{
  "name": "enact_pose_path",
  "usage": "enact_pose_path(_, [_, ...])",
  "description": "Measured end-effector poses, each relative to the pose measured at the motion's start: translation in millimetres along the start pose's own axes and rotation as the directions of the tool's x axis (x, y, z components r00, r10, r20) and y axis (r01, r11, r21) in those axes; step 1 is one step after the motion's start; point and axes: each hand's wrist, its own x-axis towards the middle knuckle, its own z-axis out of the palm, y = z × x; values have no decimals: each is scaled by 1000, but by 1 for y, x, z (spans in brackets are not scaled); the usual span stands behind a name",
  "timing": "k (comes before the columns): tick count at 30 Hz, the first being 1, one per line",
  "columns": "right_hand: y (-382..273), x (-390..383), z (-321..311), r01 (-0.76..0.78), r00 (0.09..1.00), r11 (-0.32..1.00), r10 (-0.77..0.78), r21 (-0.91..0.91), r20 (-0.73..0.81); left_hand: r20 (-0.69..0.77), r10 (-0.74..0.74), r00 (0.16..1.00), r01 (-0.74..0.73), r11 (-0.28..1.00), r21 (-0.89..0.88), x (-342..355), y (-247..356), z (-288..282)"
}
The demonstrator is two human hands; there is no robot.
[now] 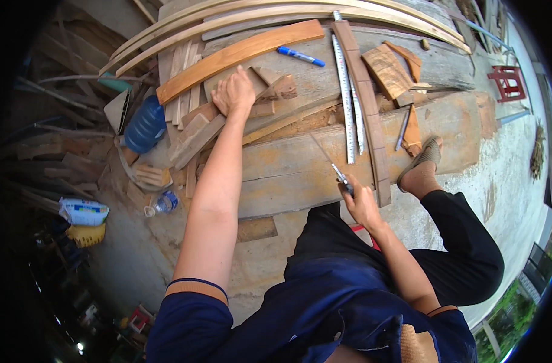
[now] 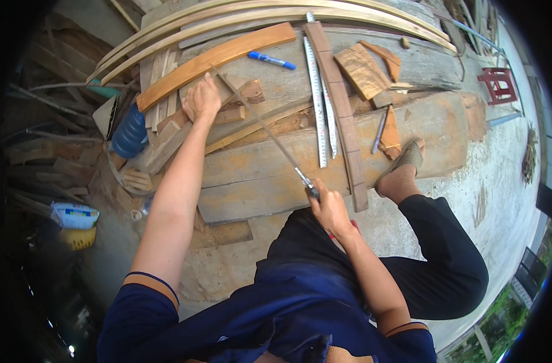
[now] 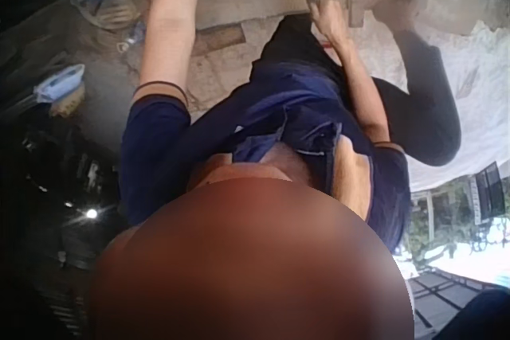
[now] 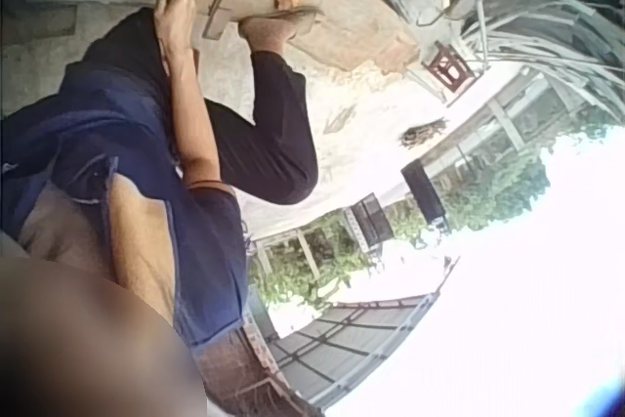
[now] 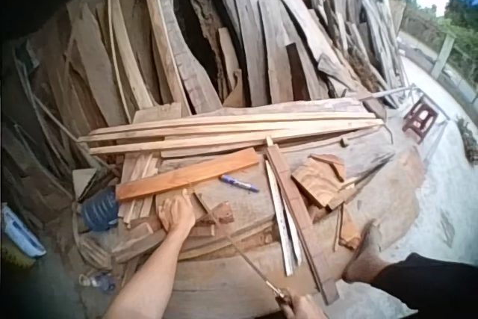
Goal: The person saws a piece of curved wood at a woodworking station with a hand saw.
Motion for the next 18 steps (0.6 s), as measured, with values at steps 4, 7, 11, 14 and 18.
enact_pose_path(4, [26, 13, 20, 155, 985, 988, -156, -11, -78, 30, 3, 1000, -5, 999, 47, 7, -9, 5])
enact_pose_path(7, [33, 17, 23, 135, 984, 989, -141, -59, -106, 18, 1, 1000, -2, 1000, 31, 3, -3, 1])
enact_pose_path(11, [29, 17, 25, 150, 979, 984, -160, -92, -123, -11, 22, 1000, -22, 1000, 19, 6, -3, 0])
enact_pose_path(14, [33, 12, 32, 200, 962, 979, -204, -41, -182, -27, 70, 997, -70, 998, 3, 1, 2, 2])
enact_pose_path(18, [36, 14, 50, 138, 975, 990, -136, -4, -175, -100, 86, 991, -87, 996, -12, 1, -10, 13])
